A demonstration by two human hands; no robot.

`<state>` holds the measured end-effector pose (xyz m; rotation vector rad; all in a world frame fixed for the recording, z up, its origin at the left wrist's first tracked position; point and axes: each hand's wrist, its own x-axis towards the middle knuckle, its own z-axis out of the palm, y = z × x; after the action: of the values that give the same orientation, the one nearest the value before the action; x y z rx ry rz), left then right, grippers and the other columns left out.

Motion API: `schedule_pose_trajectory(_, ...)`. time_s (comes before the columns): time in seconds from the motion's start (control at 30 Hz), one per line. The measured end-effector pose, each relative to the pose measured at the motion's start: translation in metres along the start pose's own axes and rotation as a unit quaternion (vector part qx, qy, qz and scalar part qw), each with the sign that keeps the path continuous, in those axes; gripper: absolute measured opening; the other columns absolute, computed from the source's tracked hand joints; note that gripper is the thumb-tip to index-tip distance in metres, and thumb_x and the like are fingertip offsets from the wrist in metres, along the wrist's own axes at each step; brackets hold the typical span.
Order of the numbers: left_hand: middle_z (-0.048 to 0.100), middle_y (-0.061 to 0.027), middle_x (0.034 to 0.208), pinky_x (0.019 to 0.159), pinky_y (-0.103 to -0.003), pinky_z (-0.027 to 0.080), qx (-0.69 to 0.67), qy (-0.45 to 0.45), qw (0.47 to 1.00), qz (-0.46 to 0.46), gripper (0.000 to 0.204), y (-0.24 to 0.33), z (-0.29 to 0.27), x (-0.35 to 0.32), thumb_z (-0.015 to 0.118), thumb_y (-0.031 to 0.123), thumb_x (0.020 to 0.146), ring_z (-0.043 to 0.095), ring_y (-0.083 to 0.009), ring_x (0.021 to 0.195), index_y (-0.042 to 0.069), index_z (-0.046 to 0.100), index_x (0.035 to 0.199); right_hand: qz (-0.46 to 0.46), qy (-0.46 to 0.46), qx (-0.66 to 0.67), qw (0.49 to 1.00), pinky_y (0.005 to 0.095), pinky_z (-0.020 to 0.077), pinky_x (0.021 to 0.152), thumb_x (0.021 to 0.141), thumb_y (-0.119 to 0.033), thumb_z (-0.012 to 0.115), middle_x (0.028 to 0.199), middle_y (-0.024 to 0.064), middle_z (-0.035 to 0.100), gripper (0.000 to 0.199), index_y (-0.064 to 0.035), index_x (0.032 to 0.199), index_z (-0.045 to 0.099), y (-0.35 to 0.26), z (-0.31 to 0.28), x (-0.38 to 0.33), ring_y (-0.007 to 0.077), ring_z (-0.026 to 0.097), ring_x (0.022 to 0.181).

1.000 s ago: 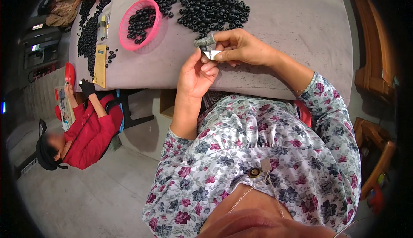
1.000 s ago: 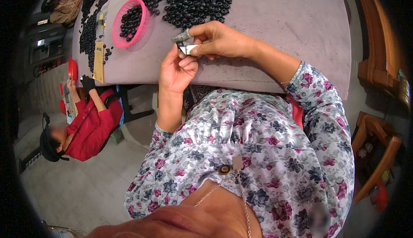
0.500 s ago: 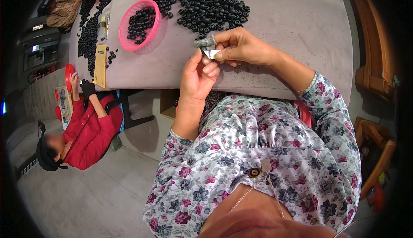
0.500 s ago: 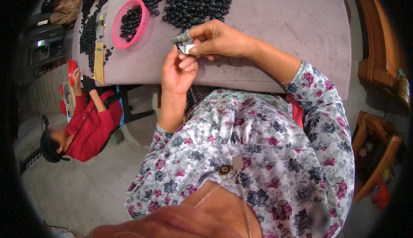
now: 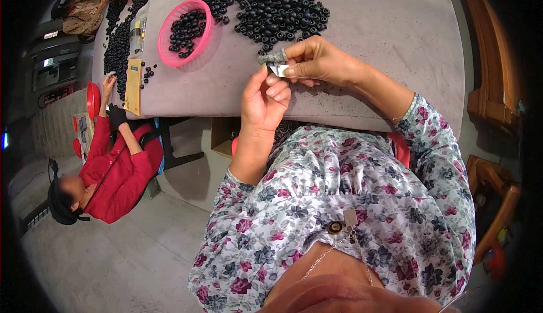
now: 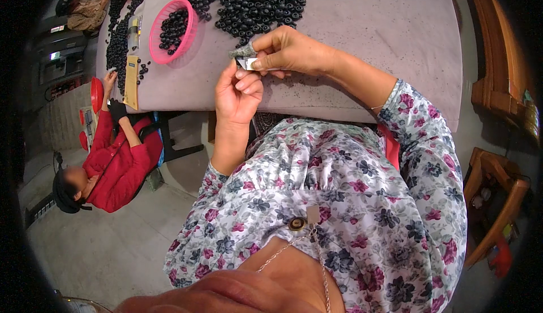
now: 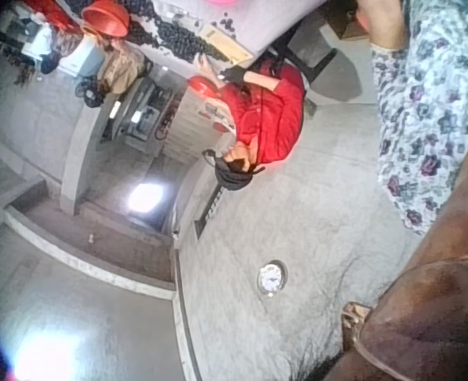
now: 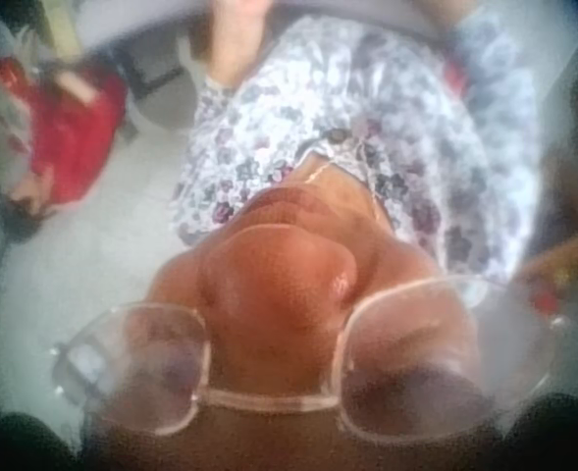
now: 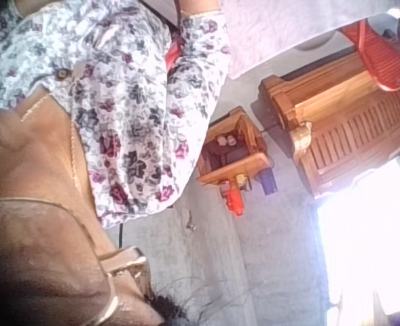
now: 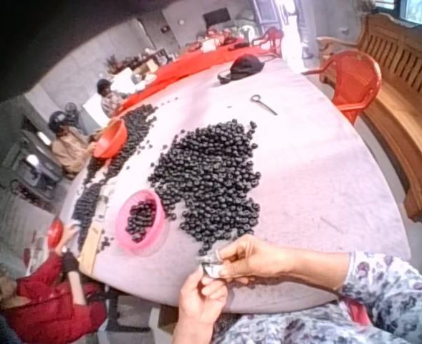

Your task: The recorder is wrapping small black spherical objects in silver foil and placing them into a container.

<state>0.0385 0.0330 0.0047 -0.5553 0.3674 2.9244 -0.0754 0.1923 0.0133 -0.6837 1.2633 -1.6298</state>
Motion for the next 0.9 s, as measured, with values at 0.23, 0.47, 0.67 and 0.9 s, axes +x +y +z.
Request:
schedule_pose_trajectory(0.23,0.052,0.0004,0.072,0.053,-0.024,0.04,-0.024,0.004,1.0,-0.011,0.015,-0.0016,-0.0013,0.0009,0.058,0.016,0.095,0.047,-0.0085,0.058,0.003,0.054,0.09,0.017,0.012,0.034,0.999,0.0205,0.0341,0.045,0.092,-0.012,0.064,0.069,-0.0017,0.059,0.011,-0.0023,0.09,0.069,0.0047,-0.0038,0.0023,0.0051,0.048,0.054)
schedule_pose_trajectory(0.47,0.052,0.001,0.072,0.053,-0.024,0.04,-0.015,0.021,1.0,0.001,0.016,-0.0023,-0.0008,0.0027,0.058,0.017,0.096,0.048,-0.0082,0.058,0.003,0.054,0.089,-0.011,-0.007,0.038,0.999,0.0198,0.0352,0.046,0.092,-0.013,0.065,0.07,-0.0026,0.058,0.014,-0.0019,0.1,0.068,0.0096,-0.0063,0.0044,0.0044,0.049,0.055)
schedule_pose_trajectory(0.67,0.053,0.0025,0.071,0.052,-0.024,0.039,-0.007,0.027,0.999,0.018,0.016,-0.0012,-0.003,0.0027,0.059,0.019,0.096,0.048,-0.0079,0.056,0.006,0.056,0.089,-0.003,-0.008,0.009,1.0,0.0194,0.0355,0.047,0.09,-0.014,0.068,0.07,-0.0031,0.058,0.019,-0.0027,0.105,0.066,0.0024,0.0,0.0011,0.0041,0.05,0.056)
schedule_pose_trajectory(0.9,0.052,0.0024,0.072,0.051,-0.024,0.039,0.007,0.022,1.0,0.01,0.014,-0.0015,-0.0047,0.0025,0.058,0.018,0.096,0.048,-0.0079,0.057,0.005,0.056,0.091,-0.002,-0.013,0.03,0.999,0.0198,0.0361,0.046,0.09,-0.015,0.068,0.069,-0.0033,0.059,0.017,-0.003,0.102,0.067,0.007,-0.0032,0.0021,0.0043,0.051,0.055)
